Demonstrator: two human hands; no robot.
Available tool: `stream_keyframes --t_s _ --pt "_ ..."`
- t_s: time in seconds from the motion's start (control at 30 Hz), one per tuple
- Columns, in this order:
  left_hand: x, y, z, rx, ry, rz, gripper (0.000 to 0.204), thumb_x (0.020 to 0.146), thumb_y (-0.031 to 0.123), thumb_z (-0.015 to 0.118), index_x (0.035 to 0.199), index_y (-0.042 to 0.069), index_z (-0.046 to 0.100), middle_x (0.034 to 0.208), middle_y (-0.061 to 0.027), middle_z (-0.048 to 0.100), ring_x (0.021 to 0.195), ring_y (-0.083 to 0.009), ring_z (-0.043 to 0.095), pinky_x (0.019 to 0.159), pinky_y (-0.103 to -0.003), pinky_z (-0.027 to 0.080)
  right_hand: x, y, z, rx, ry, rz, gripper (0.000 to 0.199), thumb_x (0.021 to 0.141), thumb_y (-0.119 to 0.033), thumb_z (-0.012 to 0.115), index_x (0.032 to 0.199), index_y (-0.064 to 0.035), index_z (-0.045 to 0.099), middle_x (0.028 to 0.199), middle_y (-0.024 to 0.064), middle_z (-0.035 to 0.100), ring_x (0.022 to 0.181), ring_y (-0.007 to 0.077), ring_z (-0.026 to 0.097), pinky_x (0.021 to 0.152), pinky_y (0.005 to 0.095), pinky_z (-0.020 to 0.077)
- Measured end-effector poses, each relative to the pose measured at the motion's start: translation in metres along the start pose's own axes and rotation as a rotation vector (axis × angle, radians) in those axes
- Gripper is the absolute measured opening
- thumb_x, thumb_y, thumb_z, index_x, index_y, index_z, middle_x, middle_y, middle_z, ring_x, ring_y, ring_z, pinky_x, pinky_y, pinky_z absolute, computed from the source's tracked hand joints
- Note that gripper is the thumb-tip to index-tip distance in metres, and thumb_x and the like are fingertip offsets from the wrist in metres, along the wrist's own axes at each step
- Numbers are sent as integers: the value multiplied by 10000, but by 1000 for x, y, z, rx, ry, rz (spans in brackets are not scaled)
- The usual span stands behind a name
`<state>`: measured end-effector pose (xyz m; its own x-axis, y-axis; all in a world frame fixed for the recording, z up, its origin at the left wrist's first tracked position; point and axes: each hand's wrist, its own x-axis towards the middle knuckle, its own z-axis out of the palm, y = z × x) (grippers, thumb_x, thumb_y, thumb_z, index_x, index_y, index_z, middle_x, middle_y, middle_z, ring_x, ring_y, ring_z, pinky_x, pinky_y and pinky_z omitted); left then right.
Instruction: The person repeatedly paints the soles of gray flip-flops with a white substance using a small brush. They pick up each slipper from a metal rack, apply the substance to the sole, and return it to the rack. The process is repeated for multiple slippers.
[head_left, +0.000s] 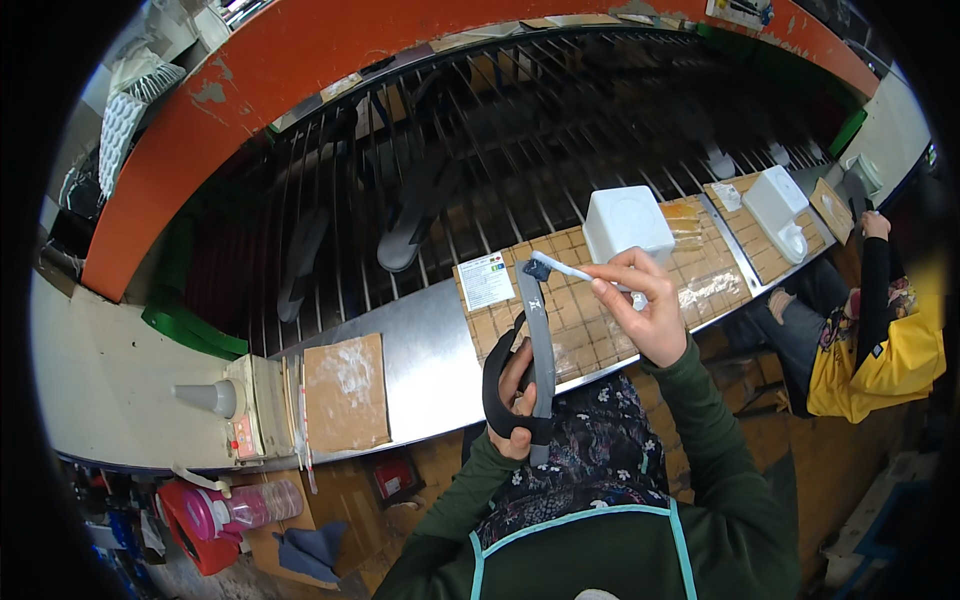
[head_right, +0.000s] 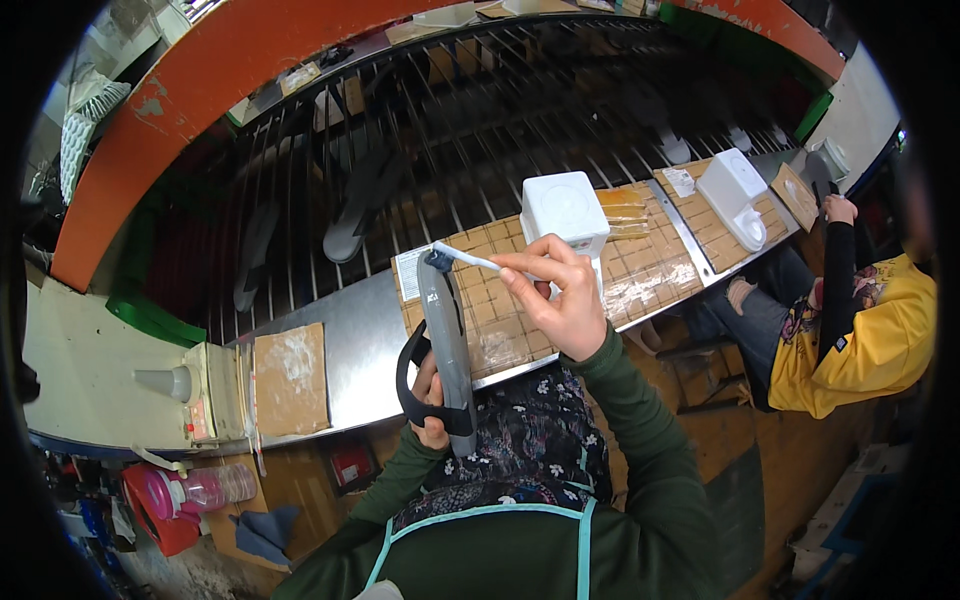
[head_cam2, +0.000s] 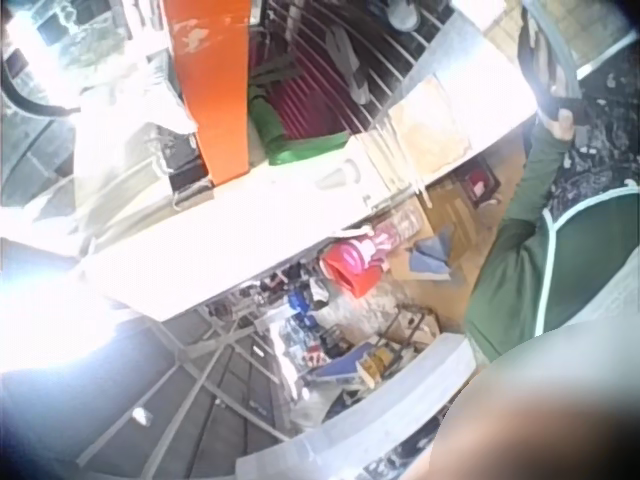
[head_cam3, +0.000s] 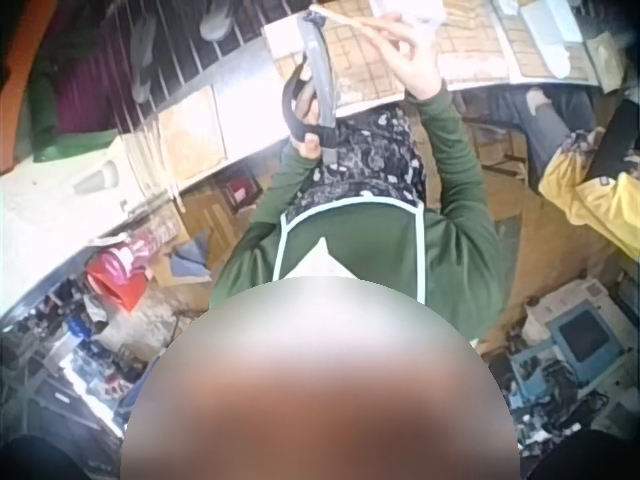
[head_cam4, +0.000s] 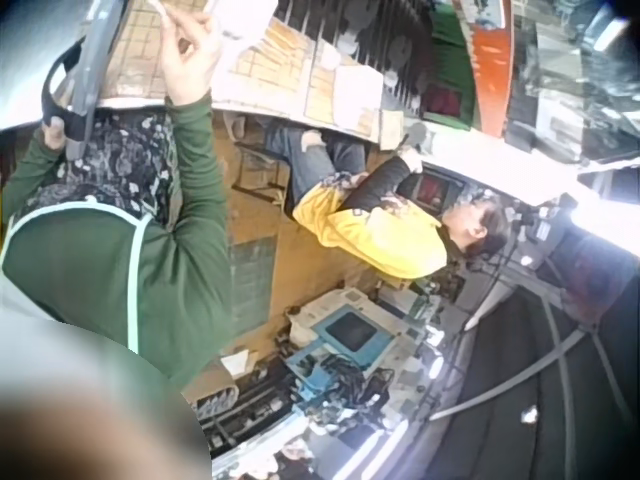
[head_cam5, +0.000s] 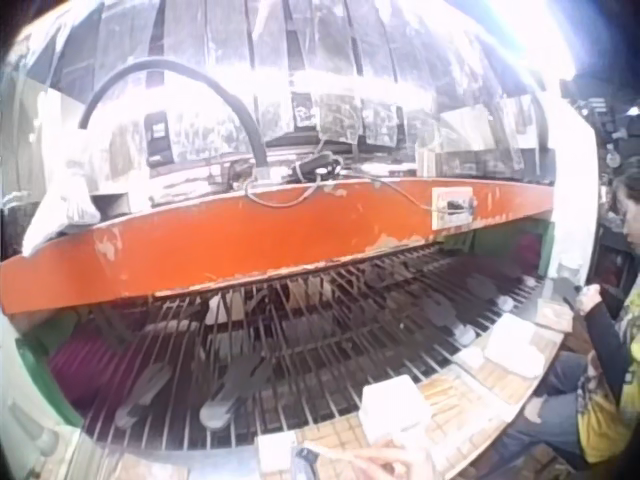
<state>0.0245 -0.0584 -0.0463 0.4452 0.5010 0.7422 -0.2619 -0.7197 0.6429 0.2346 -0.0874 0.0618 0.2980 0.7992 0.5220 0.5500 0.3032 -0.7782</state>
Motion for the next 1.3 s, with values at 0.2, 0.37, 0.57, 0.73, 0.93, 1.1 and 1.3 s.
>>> stream_keyframes --t_s 0.2,0.37,0.57,0.73,0.93,1.1,1.3 --pt "-1 -5 -6 1 -3 48 568 1000 559 208 1477 304 383 1501 -245 339 1411 -409 283 1138 -540 215 5 0 -7 -15 -52 -13 184 849 -17 683 1026 -16 735 876 41 571 746 96 532 619 227 437" --pt "-12 -4 -8 -76 -27 -32 571 996 571 227 1452 294 431 1503 -256 330 1409 -415 289 1137 -535 217 4 1 -14 -36 -121 -41 198 827 -10 700 1021 -23 737 884 41 576 739 92 527 608 221 428" --pt "-15 -4 -10 -88 -41 -51 592 996 551 242 1457 235 437 1511 -260 315 1397 -424 310 1128 -536 234 -1 7 -11 -67 -59 -155 195 803 -56 738 995 -78 763 826 28 604 631 86 512 517 231 395" --pt "-12 1 -8 -138 -32 -153 605 1002 540 221 1460 207 432 1507 -251 327 1395 -405 323 1135 -521 233 -10 12 -9 -77 -33 -132 211 788 -50 749 997 -73 759 843 21 599 626 97 514 594 251 397" --pt "-4 8 -9 -161 -43 -209 629 1011 518 234 1444 117 452 1506 -238 343 1387 -367 352 1149 -465 211 -14 18 -12 -128 -73 -186 224 809 38 699 1024 -15 733 918 62 559 742 116 535 609 228 429" --pt "4 15 -10 -193 -35 -288 638 1010 477 259 1436 39 440 1491 -234 372 1366 -333 392 1136 -417 247 -16 23 -13 -138 -75 -218 220 812 43 697 1023 -7 730 939 72 560 756 122 548 613 226 438" --pt "15 24 -10 -226 -25 -351 647 1001 460 272 1432 4 429 1478 -239 392 1342 -331 422 1116 -407 288 -17 26 -16 -143 -97 -225 221 811 49 697 1023 -3 728 949 73 563 757 121 555 617 225 445"
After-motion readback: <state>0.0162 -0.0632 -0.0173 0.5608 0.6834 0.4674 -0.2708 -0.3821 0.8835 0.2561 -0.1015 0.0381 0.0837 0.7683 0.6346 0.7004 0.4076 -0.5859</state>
